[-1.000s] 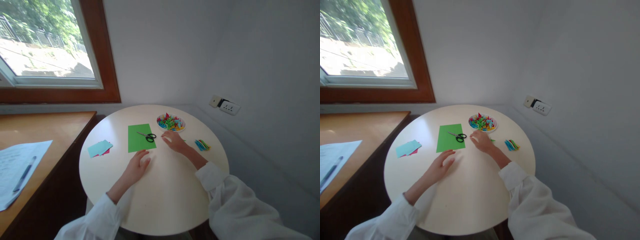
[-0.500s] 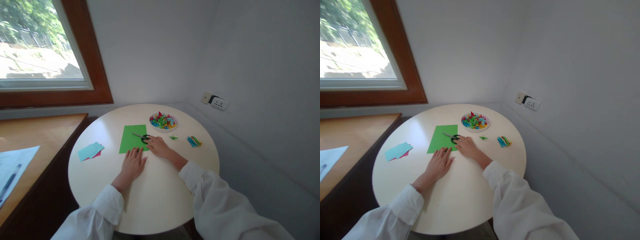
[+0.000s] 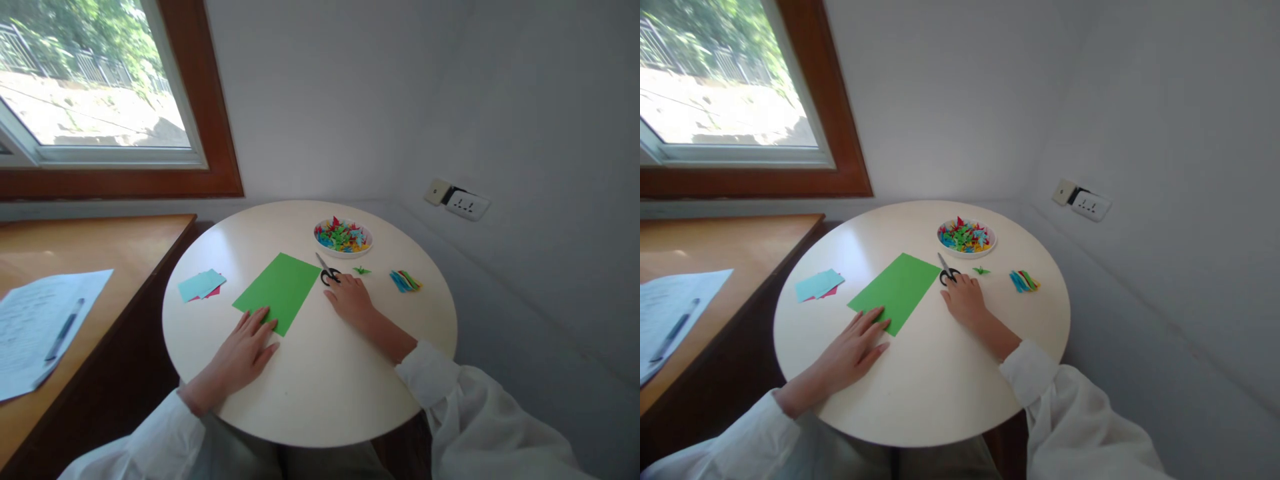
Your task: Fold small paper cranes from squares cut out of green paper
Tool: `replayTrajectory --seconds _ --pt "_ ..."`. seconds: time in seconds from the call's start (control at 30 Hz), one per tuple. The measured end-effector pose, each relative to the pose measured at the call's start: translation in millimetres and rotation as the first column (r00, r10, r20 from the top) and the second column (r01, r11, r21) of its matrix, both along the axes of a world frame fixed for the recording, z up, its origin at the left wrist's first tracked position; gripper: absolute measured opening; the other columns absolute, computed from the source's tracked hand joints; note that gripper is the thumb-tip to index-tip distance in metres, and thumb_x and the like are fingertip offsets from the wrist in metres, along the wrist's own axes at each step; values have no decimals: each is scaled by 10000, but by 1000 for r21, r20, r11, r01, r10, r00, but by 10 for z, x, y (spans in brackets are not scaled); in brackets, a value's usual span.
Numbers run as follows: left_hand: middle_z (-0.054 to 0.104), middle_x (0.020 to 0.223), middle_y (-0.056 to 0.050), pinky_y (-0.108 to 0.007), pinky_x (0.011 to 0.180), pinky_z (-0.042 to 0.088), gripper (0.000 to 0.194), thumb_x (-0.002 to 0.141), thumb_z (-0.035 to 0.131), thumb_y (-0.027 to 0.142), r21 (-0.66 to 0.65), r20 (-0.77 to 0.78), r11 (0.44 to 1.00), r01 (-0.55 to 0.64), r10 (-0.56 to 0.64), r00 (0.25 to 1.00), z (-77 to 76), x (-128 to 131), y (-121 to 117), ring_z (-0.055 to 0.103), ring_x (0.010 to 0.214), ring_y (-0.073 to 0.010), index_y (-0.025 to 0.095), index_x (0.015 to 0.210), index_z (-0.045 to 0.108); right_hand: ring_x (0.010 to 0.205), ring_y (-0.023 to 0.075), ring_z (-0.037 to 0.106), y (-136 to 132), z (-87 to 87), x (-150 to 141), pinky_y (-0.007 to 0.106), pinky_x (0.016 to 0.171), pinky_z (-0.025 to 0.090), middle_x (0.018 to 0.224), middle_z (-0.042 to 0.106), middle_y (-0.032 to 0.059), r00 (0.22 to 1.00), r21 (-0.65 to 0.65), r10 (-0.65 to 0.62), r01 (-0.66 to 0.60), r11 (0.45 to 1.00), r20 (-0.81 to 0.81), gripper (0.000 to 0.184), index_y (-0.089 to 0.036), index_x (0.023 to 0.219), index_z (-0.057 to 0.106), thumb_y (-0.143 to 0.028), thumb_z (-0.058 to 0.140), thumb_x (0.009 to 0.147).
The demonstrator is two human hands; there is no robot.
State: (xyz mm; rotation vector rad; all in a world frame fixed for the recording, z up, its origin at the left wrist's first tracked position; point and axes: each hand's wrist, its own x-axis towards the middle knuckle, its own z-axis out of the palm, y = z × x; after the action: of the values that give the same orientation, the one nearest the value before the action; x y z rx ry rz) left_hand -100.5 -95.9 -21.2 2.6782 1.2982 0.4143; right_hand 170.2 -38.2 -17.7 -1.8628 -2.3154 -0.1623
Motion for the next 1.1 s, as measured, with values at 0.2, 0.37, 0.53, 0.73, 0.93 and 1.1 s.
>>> replayTrajectory --seconds 0.2,0.37,0.53,0.73,0.93,1.1 --pt "454 1369 -172 -517 1102 229 422 890 418 377 -44 -43 992 116 -117 992 40 -189 -126 338 1324 -293 160 1238 516 1056 278 505 -19 27 35 376 850 378 1139 599 136 999 10 -13 13 1000 48 343 -173 1158 563 -330 396 902" --pt "450 1378 -160 -507 1101 247 392 850 503 362 -57 26 977 203 -202 979 67 -327 -187 372 1306 -294 182 1195 551 1050 255 525 67 68 74 354 870 378 1172 591 130 1000 -45 6 -5 999 26 339 -174 1158 570 -293 367 915" --pt "457 1374 -154 -506 1098 254 403 817 556 353 -91 80 958 271 -264 961 140 -358 -225 372 1305 -299 191 1187 562 1035 256 533 229 73 52 351 887 373 1162 595 137 1000 -51 11 -11 999 4 357 -169 1147 586 -303 342 923" --pt "450 1378 -157 -508 1099 247 484 791 591 384 -136 96 927 349 -338 936 152 -376 -230 361 1310 -307 200 1234 535 1084 272 517 333 52 47 368 912 389 1199 576 156 1000 -24 6 -7 1000 -14 368 -151 1159 590 -301 353 920" --pt "438 1392 -134 -499 1069 304 640 780 600 426 -215 123 928 306 -285 951 170 -346 -226 384 1293 -314 257 1361 393 1239 252 433 -2 92 200 427 1026 333 1316 513 117 907 -42 364 -381 924 -214 412 -207 1249 532 -356 489 867" --pt "378 1434 -130 -478 1061 321 713 797 569 442 -289 132 932 220 -189 973 192 -263 -205 358 1306 -303 237 1416 280 1352 282 285 -306 67 314 509 1098 183 1466 327 115 815 -253 477 -562 787 -328 805 -272 1369 381 -542 674 669"
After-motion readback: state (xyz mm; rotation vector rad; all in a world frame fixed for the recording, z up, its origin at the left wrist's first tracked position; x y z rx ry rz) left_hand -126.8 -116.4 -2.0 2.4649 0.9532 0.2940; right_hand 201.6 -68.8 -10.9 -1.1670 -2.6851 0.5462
